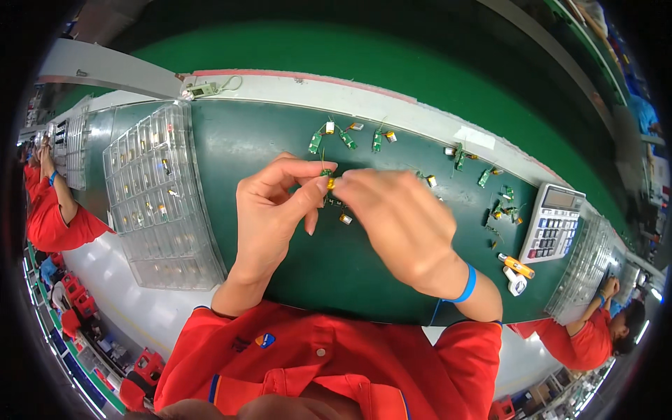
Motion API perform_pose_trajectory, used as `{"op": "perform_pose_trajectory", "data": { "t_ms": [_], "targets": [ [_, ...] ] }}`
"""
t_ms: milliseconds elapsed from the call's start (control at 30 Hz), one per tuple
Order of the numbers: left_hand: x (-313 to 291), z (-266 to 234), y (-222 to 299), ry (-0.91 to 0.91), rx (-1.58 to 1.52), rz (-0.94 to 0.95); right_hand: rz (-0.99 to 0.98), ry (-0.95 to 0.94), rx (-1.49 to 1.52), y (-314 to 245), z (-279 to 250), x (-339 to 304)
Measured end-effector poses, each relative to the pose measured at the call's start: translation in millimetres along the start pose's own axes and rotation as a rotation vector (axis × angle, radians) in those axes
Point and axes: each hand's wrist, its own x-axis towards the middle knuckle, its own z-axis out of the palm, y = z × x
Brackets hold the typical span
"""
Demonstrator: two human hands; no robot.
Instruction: Assembling small electronic components at an assembly line workstation.
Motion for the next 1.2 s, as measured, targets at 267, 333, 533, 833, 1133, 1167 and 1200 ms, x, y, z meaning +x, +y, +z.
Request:
{"op": "perform_pose_trajectory", "data": {
  "t_ms": [267, 333, 533, 833, 1133, 1167, 1200],
  "targets": [
    [2, -7, 7, -0.101, -0.149, -0.113, -0.42, -0.087, -0.316, -1, -5, 4],
    [4, -7, 9, -0.103, -0.145, -0.118, -0.417, -0.089, -0.311, 1, -5, 5],
    [3, -4, 8, -0.088, -0.098, -0.096, -0.432, -0.038, -0.313, -2, -5, 3],
    [3, -5, 8, -0.133, -0.059, -0.099, -0.362, -0.064, -0.3, -3, -8, 4],
    [1, -4, 7, -0.081, -0.063, -0.054, -0.402, -0.058, -0.314, 0, -7, 3],
    [1, -4, 7, -0.086, -0.075, -0.055, -0.397, -0.071, -0.31, -1, -8, 4],
    [1, -4, 6, -0.091, -0.087, -0.056, -0.392, -0.084, -0.306, -2, -8, 4]
  ]
}}
